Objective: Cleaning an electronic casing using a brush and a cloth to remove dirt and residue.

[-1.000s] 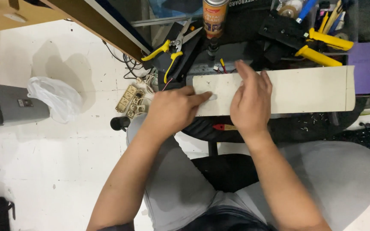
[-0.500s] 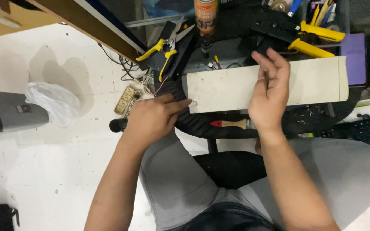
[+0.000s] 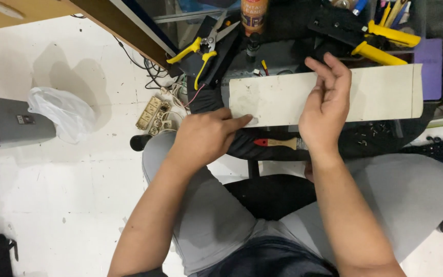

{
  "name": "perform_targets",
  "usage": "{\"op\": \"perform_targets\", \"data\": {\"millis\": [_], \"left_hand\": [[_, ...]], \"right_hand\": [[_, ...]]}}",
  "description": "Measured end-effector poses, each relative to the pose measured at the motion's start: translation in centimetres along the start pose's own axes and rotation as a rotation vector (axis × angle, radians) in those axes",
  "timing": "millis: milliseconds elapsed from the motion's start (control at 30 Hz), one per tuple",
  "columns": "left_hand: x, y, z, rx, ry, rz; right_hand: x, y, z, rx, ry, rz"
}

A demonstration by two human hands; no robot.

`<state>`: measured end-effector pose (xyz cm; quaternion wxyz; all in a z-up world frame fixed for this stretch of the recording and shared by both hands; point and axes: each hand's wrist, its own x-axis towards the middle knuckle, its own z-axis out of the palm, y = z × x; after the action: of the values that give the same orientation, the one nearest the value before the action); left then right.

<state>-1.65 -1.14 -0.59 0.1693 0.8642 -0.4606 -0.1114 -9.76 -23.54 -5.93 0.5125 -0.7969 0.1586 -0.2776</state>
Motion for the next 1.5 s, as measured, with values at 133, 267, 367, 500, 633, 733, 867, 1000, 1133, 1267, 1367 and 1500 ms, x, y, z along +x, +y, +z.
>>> {"op": "perform_targets", "data": {"millis": [133, 267, 367, 500, 633, 733, 867, 1000, 1133, 1267, 1367, 1500], "left_hand": [[-1.1, -1.0, -0.7, 0.028, -0.083, -0.081], [-0.5, -0.4, -0.3, 0.039, -0.010, -0.048], [-1.3, -0.7, -0.7, 0.067, -0.029, -0.062], [0.3, -0.8, 1.6, 0.188, 0.030, 0.058], [-0.7, -1.3, 1.6, 0.184, -0.017, -0.003], [-0.4, -0.9, 2.3, 0.179, 0.036, -0.021], [0.0, -0.6, 2.2, 0.160, 0.037, 0.015], [-0.1, -0.4, 2.1, 0.155, 0.069, 0.000], [0.5, 0.5, 2.7, 0.145, 0.041, 0.052], [0.3, 0.7, 2.0, 0.170, 0.000, 0.000], [1.5, 1.6, 3.1, 0.155, 0.049, 0.019], [0.0, 1.4, 2.5, 0.132, 0.025, -0.031]], "right_hand": [[-0.1, -0.1, -0.2, 0.061, 0.002, 0.003], [0.0, -0.9, 0.2, -0.032, -0.002, -0.007], [-0.1, -0.3, 0.2, 0.013, 0.004, -0.005], [-0.3, -0.6, 0.4, 0.113, 0.032, -0.017], [0.0, -0.5, 0.3, 0.129, 0.046, -0.029], [-0.5, -0.8, 0.2, 0.130, 0.015, -0.020], [-0.3, -1.0, -0.1, 0.134, 0.025, -0.017], [-0.1, -0.6, 0.0, 0.210, 0.045, 0.005], [-0.1, -0.1, -0.5, 0.263, 0.060, 0.014], [0.3, 0.5, -0.6, 0.362, 0.079, 0.026], [0.2, 0.6, -0.3, 0.420, 0.087, 0.050], [0.1, 0.4, -0.6, 0.531, 0.121, 0.146]]}}
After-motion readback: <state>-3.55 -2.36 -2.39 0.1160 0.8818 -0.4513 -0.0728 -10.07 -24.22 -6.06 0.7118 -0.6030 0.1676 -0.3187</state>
